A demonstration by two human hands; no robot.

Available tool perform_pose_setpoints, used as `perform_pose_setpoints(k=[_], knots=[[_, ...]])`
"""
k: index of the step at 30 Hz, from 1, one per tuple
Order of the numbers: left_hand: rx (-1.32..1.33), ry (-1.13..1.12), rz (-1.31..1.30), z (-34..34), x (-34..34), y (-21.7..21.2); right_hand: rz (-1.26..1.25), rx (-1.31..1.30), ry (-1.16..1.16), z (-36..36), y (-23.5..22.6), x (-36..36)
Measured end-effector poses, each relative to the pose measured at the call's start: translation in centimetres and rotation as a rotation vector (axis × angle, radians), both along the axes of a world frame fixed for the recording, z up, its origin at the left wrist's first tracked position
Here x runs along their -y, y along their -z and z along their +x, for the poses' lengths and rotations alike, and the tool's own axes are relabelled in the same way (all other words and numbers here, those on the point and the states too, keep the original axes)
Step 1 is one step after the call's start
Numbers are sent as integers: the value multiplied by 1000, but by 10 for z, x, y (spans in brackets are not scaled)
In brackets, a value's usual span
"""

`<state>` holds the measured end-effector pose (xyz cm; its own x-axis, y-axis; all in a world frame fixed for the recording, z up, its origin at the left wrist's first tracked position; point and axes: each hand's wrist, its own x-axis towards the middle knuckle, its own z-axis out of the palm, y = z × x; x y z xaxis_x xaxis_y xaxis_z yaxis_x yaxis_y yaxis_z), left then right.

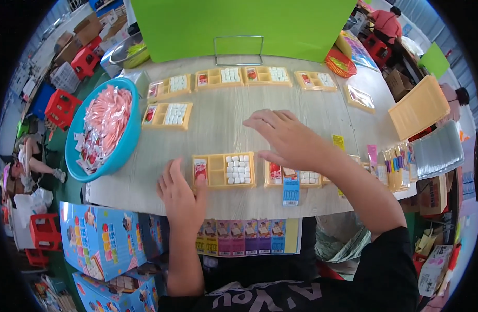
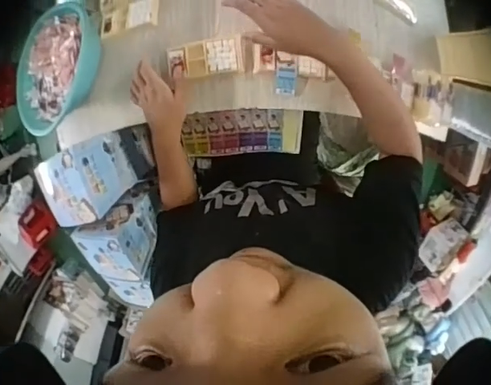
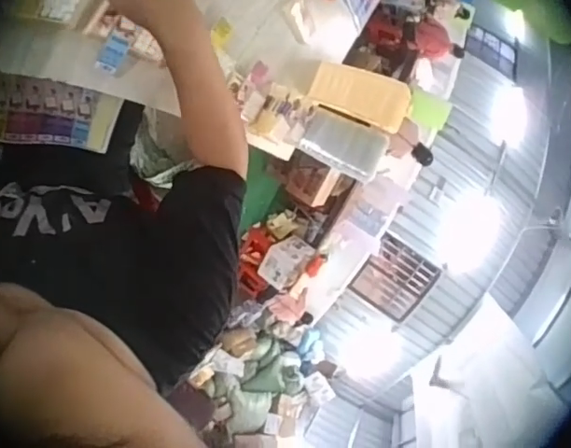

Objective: Assembling and applying labels to small plastic toy kits containing blocks.

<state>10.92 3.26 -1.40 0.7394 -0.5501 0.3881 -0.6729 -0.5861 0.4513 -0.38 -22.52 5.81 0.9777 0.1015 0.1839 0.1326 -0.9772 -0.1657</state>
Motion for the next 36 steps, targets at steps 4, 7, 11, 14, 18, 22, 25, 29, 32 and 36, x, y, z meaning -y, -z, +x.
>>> perform_pose_setpoints(k=[4, 7, 11, 14, 18, 22, 25, 29, 32, 36], knots=[[0, 46, 7, 1, 1, 3, 2, -93, 45, 20, -6, 24], [2, 67, 56, 1, 2, 0, 7, -107, 16, 39, -4, 31], [-12, 90, 76, 3, 4, 0, -43, -32, -54, 80, 10, 36], [-25, 106, 76, 4, 4, -1, -60, 10, -105, 110, 17, 31], [-44, 119, 85, 4, 8, -1, -94, 19, -164, 140, 24, 27], [-89, 94, 58, 5, 6, -1, -135, 28, -221, 168, 13, 24], [-75, 58, 97, 6, 5, -1, -147, 69, -211, 177, 7, 27], [-65, 69, 137, 5, 7, -1, -156, 90, -187, 186, 9, 27], [-80, 48, 156, 5, 6, -1, -160, 66, -217, 212, 10, 12], [-108, 60, 134, 7, 3, -5, -146, 49, -227, 274, 10, -26]])
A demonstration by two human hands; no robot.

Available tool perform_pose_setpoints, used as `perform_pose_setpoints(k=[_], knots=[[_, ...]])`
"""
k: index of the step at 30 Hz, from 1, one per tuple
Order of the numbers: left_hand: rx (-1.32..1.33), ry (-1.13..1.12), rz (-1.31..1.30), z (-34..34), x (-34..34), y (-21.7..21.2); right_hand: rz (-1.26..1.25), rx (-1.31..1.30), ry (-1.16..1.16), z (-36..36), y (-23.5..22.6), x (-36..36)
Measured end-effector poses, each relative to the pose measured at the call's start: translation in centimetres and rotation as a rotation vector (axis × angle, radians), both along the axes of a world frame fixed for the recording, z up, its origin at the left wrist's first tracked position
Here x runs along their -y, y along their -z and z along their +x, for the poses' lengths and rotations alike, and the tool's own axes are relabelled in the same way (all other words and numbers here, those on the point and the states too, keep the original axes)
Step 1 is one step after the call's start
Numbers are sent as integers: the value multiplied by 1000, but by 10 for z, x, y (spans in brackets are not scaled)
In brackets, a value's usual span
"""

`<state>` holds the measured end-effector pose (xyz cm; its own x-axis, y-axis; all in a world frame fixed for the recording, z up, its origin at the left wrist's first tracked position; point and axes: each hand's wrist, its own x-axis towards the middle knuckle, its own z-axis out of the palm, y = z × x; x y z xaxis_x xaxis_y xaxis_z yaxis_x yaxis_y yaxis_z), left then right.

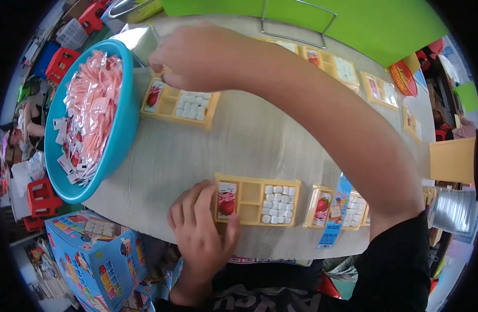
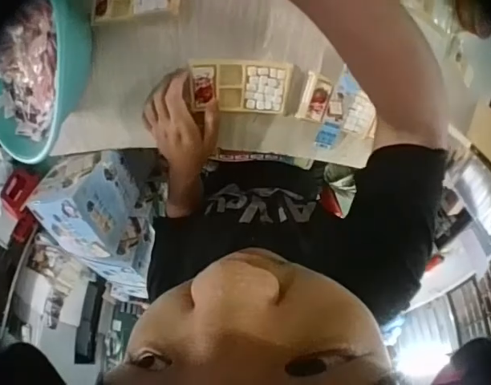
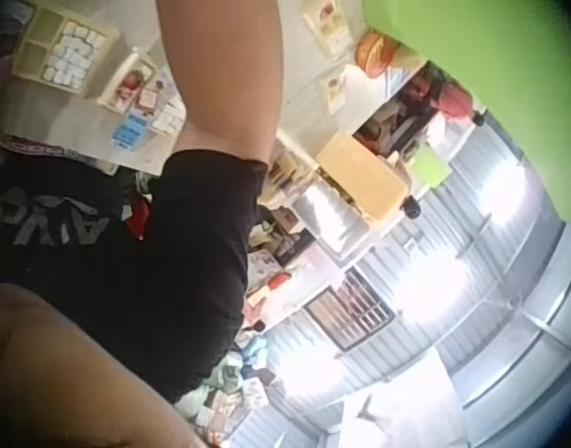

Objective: Assembling and applying labels to small plastic toy kits containing blocks.

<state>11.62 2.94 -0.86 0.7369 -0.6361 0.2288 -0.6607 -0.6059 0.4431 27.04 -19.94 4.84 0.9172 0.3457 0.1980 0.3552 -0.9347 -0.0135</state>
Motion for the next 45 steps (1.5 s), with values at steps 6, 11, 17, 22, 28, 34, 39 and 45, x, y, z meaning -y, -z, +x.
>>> perform_pose_setpoints(k=[6, 11, 17, 22, 28, 34, 39, 45], knots=[[1, 31, -52, 4, 3, -2, 80, 431, 74, 79, 27, -4], [-38, 36, -58, 4, -1, -4, 254, 378, 175, 123, 19, -14], [-36, 32, -52, 2, -3, -4, 213, 185, 95, 142, 36, -17], [-62, 49, -46, 2, -3, -4, 159, 308, 123, 146, 46, -26], [-38, 43, -53, 3, -2, -4, 118, 303, 27, 143, 41, -27], [-48, 46, -79, 3, -2, -3, 151, 168, 64, 138, 30, -30], [-39, 44, -76, 2, -2, -4, 40, 84, 79, 143, 34, -33], [-44, 35, -82, 2, -1, -4, 24, 103, 74, 141, 35, -34]])
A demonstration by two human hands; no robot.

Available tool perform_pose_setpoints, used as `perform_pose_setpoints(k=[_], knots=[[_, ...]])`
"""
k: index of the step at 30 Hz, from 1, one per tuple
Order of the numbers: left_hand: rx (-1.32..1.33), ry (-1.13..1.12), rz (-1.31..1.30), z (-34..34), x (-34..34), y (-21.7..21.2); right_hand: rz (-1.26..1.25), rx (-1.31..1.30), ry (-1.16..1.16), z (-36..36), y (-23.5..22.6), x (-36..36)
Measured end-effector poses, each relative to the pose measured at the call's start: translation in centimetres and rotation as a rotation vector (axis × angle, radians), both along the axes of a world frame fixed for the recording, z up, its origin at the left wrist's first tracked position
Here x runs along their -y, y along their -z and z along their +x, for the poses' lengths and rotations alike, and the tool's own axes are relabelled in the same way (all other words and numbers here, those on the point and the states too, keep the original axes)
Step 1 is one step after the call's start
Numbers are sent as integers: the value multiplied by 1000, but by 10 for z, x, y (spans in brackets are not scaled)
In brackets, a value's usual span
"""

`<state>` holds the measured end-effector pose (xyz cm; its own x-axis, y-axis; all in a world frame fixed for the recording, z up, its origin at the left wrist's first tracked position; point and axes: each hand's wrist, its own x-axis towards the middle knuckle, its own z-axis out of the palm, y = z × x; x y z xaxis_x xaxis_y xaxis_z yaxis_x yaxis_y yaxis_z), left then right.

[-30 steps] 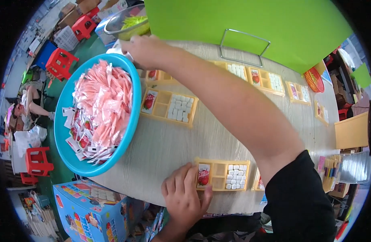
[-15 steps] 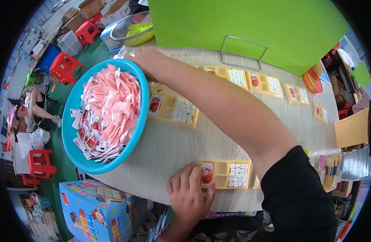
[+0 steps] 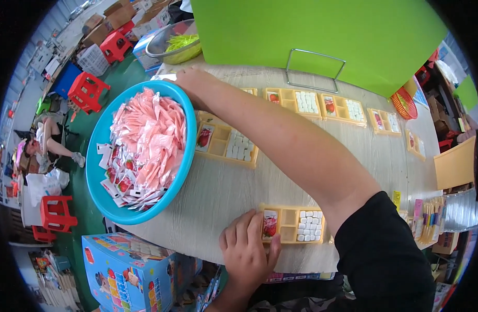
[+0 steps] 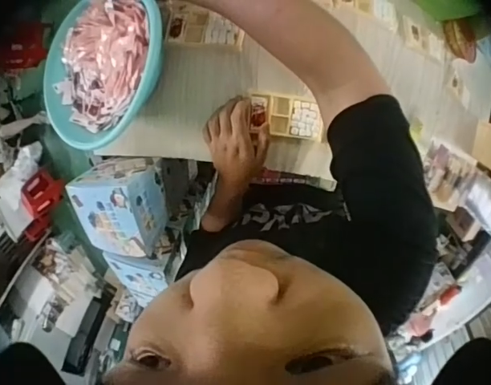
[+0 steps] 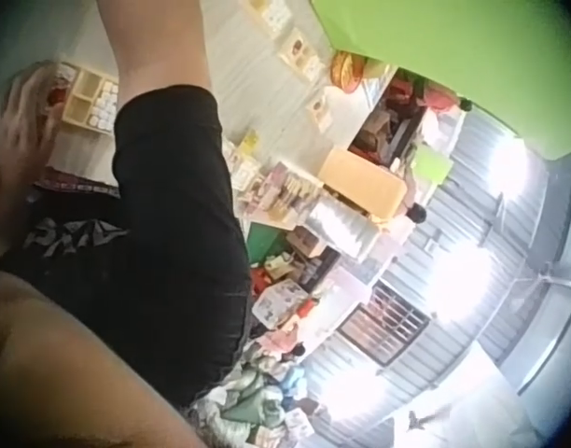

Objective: Assembling and applying labels to small plastic toy kits containing blocks.

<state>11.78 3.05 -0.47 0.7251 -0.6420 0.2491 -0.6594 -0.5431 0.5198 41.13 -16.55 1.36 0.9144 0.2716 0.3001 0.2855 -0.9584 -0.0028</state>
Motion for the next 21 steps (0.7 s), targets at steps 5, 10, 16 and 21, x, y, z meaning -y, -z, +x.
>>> perform_pose_setpoints(k=[5, 10, 16, 21], knots=[[-1, 6, -19, 2, 3, 0, 12, 22, 13, 2, 1, 2], [6, -5, -33, 1, 1, -1, 17, 60, -27, 5, 0, 1], [25, -18, -38, -3, -3, -1, -38, 78, -25, 5, 9, 0], [23, -32, -24, -2, -4, 1, -26, 63, -1, 1, 3, 3]])
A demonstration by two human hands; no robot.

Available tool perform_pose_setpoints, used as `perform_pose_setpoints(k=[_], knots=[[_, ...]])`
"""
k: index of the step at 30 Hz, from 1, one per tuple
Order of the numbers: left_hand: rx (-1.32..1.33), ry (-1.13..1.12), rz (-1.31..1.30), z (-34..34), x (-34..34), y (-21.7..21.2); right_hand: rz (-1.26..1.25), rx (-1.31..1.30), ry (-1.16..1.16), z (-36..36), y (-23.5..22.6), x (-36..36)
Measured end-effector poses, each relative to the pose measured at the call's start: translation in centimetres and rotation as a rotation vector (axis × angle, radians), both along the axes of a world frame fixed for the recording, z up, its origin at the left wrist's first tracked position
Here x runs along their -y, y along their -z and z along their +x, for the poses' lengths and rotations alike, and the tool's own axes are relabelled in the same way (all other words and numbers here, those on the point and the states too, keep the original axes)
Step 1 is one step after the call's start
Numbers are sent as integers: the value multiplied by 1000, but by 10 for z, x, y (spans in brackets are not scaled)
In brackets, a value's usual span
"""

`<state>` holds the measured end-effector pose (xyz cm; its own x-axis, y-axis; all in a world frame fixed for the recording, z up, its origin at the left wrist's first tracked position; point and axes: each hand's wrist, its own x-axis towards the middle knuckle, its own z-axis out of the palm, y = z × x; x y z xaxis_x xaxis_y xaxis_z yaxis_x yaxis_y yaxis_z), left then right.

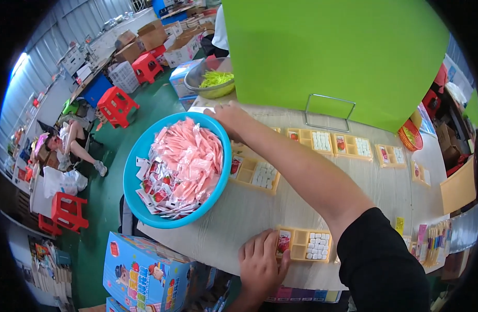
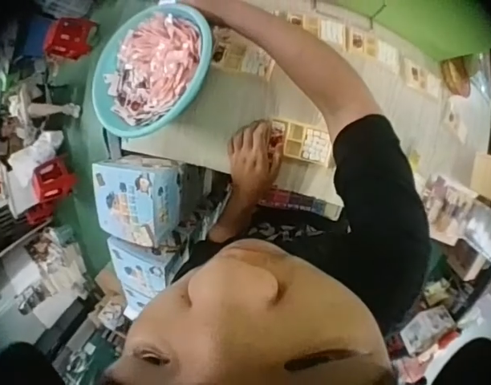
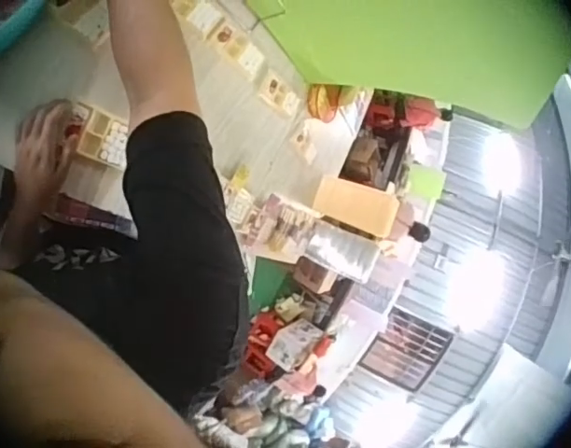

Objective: Assembling and applying labels to small plastic toy kits containing blocks.

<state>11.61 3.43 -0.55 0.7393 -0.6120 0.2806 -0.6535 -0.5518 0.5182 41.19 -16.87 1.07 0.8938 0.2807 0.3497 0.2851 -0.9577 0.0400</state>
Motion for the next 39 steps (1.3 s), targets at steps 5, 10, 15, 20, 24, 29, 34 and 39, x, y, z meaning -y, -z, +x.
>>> perform_pose_setpoints(k=[5, 10, 15, 20, 24, 29, 34, 39], knots=[[17, 7, -5, 0, 2, -2, 115, 35, 87, 12, 2, 14], [21, 14, 17, 3, 3, -2, 173, 32, 118, 21, -1, 21], [34, 20, 24, 4, 3, -1, 180, 1, 43, 28, -1, 18], [19, 30, 42, 5, 3, -3, 31, -77, 26, 37, -6, 17], [11, 22, 57, 6, 2, -2, 115, -257, -11, 47, -16, 20], [15, 16, 45, 0, 1, -2, 111, -142, -2, 32, -20, 16], [18, 16, 31, -4, 3, -1, 238, 4, 44, 18, -26, 27], [-53, 38, -45, 5, 2, 7, 138, -13, -15, -32, -52, 54]])
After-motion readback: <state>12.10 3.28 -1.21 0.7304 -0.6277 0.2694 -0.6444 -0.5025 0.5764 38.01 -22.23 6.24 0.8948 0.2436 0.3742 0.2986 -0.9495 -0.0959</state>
